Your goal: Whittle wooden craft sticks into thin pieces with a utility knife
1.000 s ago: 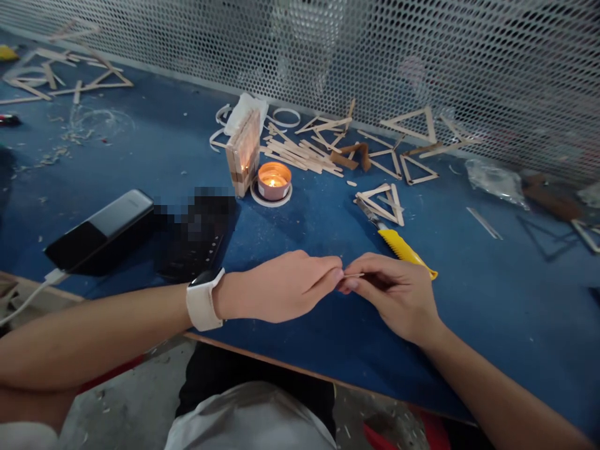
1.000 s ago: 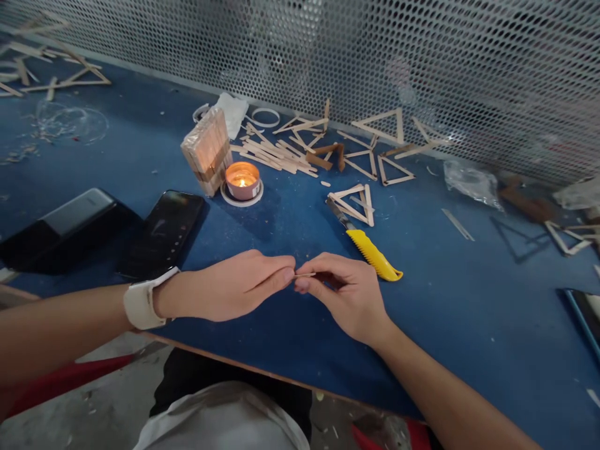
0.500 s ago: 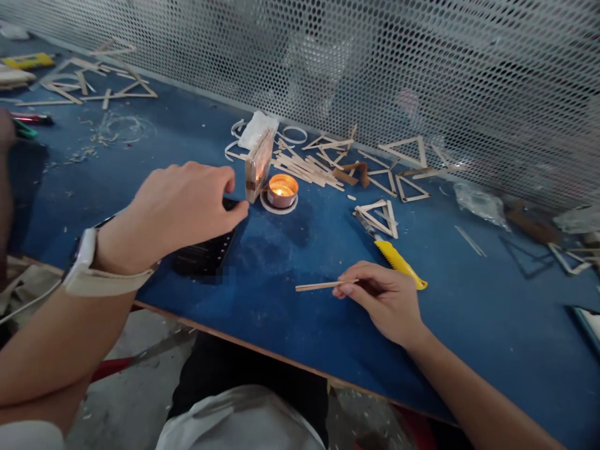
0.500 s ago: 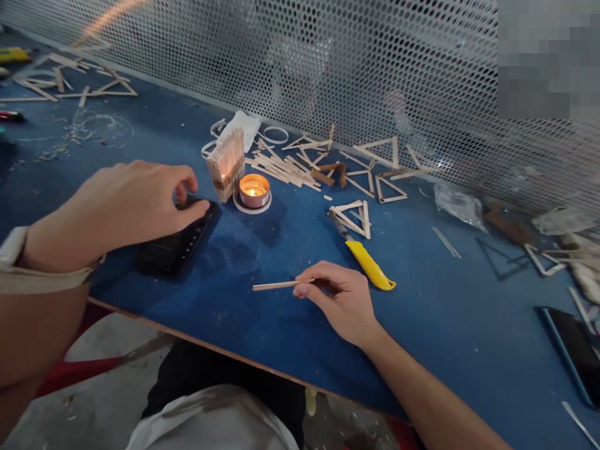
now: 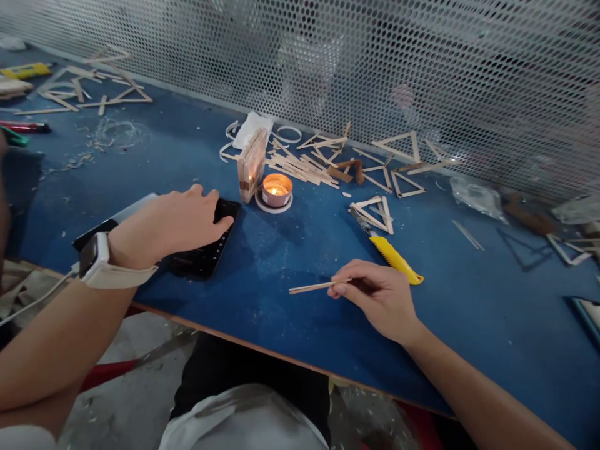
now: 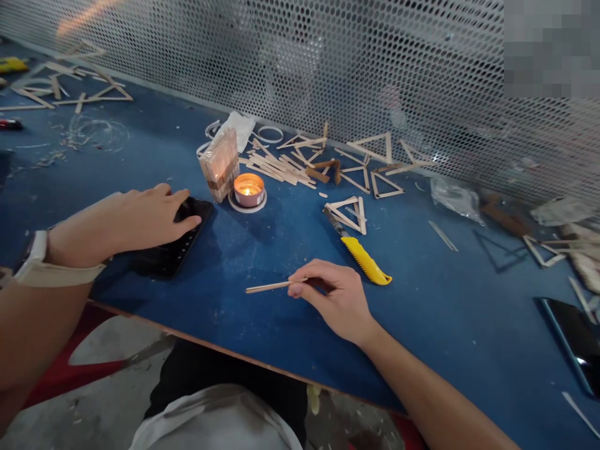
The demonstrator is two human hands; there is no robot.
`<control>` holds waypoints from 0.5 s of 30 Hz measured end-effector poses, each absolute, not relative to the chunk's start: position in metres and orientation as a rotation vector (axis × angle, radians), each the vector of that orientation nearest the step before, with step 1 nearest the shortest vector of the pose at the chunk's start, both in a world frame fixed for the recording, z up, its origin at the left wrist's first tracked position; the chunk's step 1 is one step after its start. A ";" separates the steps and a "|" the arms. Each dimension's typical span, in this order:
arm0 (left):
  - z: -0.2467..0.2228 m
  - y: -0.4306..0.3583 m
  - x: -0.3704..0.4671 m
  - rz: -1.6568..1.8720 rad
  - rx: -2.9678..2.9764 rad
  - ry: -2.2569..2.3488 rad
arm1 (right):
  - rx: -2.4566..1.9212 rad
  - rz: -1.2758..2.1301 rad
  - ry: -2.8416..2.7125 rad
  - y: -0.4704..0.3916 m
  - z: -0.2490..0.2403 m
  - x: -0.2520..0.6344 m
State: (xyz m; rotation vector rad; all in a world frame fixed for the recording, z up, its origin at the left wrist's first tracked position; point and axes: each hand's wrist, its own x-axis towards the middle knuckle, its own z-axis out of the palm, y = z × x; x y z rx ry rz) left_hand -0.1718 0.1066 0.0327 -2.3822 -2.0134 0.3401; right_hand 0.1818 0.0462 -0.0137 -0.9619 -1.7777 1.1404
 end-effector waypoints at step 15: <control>0.025 0.100 -0.188 0.029 -2.516 -1.766 | -0.975 1.152 -1.744 0.045 -0.013 0.181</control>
